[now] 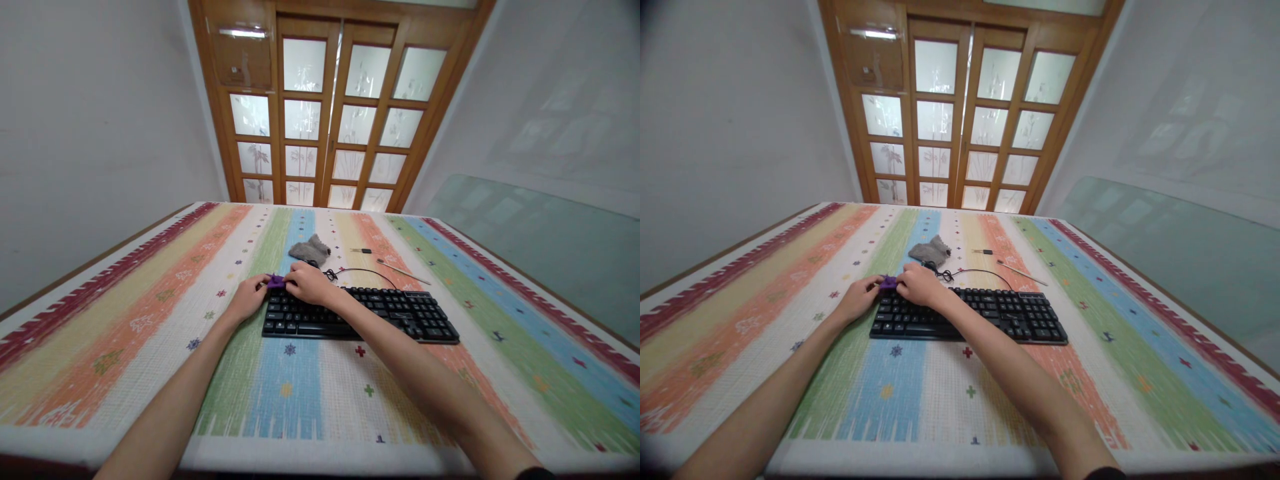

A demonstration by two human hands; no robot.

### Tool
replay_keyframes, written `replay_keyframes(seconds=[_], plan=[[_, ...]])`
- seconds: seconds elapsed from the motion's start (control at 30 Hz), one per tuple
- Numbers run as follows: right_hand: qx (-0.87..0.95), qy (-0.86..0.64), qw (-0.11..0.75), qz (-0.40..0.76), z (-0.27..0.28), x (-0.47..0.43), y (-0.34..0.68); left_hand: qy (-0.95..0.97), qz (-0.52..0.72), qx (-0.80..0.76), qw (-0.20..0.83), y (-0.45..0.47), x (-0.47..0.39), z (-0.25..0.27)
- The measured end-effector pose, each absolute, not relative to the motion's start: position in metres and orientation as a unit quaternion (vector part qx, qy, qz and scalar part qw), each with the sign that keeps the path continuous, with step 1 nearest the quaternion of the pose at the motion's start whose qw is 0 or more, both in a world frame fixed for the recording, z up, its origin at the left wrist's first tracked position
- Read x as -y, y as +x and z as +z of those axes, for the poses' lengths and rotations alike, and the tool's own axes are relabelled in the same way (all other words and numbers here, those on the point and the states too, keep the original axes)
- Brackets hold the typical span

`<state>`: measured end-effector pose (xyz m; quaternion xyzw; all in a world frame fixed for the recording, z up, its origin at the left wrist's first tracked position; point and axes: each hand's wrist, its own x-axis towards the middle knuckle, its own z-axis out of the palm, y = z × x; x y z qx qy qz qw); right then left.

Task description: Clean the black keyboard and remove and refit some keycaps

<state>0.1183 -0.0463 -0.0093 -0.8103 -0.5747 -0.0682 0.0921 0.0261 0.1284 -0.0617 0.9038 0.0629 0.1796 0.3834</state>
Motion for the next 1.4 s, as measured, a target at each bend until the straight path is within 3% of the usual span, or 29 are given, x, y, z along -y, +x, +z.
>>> replay_keyframes(seconds=[0.23,0.53,0.83,1.13,1.4], plan=[[0.552,-0.812,0.16,-0.106,-0.015,0.054,0.119,0.902,0.177,-0.073,0.387,0.025,-0.127,-0.061],[0.588,-0.8,0.077,-0.095,-0.021,0.061,0.115,0.902,0.181,-0.077,0.385,0.025,-0.127,-0.061],[0.598,-0.794,0.048,-0.099,-0.016,0.07,0.119,0.908,0.176,-0.079,0.373,0.024,-0.125,-0.06],[0.538,-0.819,0.146,-0.135,-0.018,0.078,0.131,0.911,0.174,-0.085,0.365,0.023,-0.124,-0.057],[0.605,-0.789,0.05,-0.093,-0.019,0.086,0.122,0.912,0.174,-0.087,0.362,0.024,-0.124,-0.058]])
